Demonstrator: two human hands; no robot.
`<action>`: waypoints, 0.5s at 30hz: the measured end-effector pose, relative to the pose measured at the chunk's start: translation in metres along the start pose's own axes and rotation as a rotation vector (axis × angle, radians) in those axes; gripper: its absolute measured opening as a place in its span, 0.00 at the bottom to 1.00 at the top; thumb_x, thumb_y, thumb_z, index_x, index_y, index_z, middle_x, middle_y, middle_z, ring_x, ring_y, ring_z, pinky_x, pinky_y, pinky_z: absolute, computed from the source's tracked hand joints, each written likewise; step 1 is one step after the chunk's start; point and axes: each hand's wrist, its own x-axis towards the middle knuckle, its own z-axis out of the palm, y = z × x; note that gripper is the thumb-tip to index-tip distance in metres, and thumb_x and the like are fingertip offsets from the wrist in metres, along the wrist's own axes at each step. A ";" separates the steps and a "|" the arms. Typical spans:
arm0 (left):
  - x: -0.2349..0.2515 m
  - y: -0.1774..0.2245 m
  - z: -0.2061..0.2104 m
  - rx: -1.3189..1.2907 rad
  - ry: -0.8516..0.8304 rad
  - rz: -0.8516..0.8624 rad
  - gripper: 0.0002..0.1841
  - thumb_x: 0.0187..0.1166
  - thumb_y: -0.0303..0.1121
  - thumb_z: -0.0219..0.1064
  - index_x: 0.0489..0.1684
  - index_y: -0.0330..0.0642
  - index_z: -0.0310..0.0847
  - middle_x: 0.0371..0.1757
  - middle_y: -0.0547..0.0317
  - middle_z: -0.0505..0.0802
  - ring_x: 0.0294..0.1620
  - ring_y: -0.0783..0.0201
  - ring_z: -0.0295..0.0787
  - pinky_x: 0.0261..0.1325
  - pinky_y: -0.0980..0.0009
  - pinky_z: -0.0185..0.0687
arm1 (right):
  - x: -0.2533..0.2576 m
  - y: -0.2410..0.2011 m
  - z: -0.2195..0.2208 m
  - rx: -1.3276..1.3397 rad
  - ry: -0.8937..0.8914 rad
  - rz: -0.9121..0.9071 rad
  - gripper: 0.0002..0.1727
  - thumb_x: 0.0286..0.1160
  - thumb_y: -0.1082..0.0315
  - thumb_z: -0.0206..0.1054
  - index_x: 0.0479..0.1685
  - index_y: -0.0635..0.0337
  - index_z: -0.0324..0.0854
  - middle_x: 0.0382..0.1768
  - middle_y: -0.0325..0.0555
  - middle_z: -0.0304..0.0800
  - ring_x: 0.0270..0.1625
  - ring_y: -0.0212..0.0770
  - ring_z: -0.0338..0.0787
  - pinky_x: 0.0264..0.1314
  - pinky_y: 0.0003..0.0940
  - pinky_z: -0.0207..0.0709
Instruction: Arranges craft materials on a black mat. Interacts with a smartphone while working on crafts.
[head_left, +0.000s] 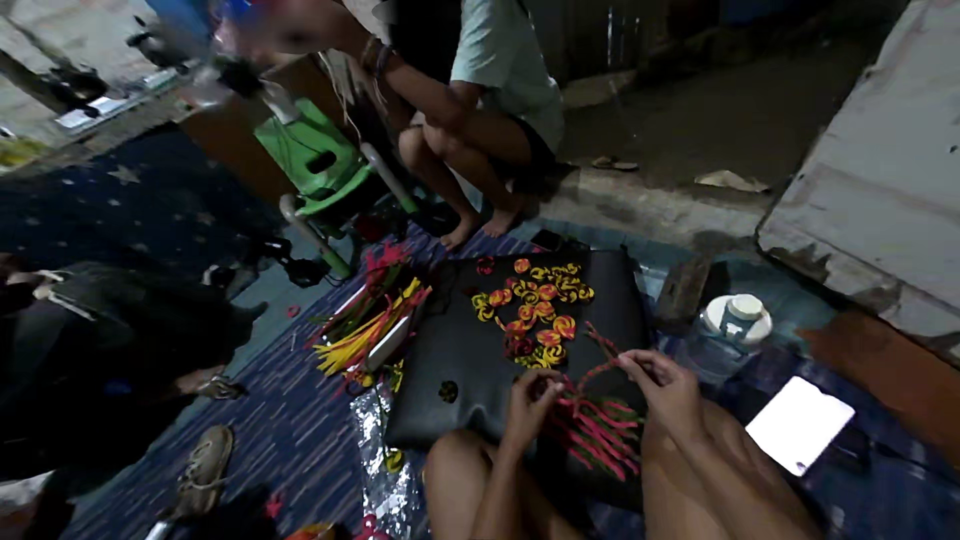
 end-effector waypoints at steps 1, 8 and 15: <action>0.000 0.001 0.003 0.036 0.019 0.031 0.16 0.78 0.31 0.69 0.59 0.31 0.85 0.50 0.53 0.91 0.44 0.72 0.88 0.50 0.75 0.86 | -0.002 -0.001 0.002 0.036 0.006 -0.021 0.08 0.72 0.72 0.71 0.41 0.69 0.89 0.36 0.39 0.93 0.33 0.19 0.87 0.39 0.14 0.83; -0.015 0.029 0.036 0.565 0.190 0.264 0.14 0.79 0.32 0.69 0.57 0.36 0.91 0.50 0.47 0.96 0.51 0.49 0.94 0.58 0.50 0.88 | -0.018 -0.006 0.020 0.144 -0.062 -0.063 0.08 0.72 0.72 0.70 0.41 0.68 0.90 0.39 0.39 0.96 0.40 0.23 0.93 0.47 0.19 0.88; -0.024 0.026 0.048 0.450 0.229 0.238 0.12 0.78 0.21 0.65 0.54 0.32 0.90 0.44 0.44 0.93 0.39 0.56 0.93 0.46 0.61 0.90 | -0.026 -0.014 0.024 0.159 -0.115 0.013 0.07 0.70 0.72 0.72 0.42 0.66 0.89 0.39 0.38 0.95 0.38 0.23 0.92 0.45 0.19 0.87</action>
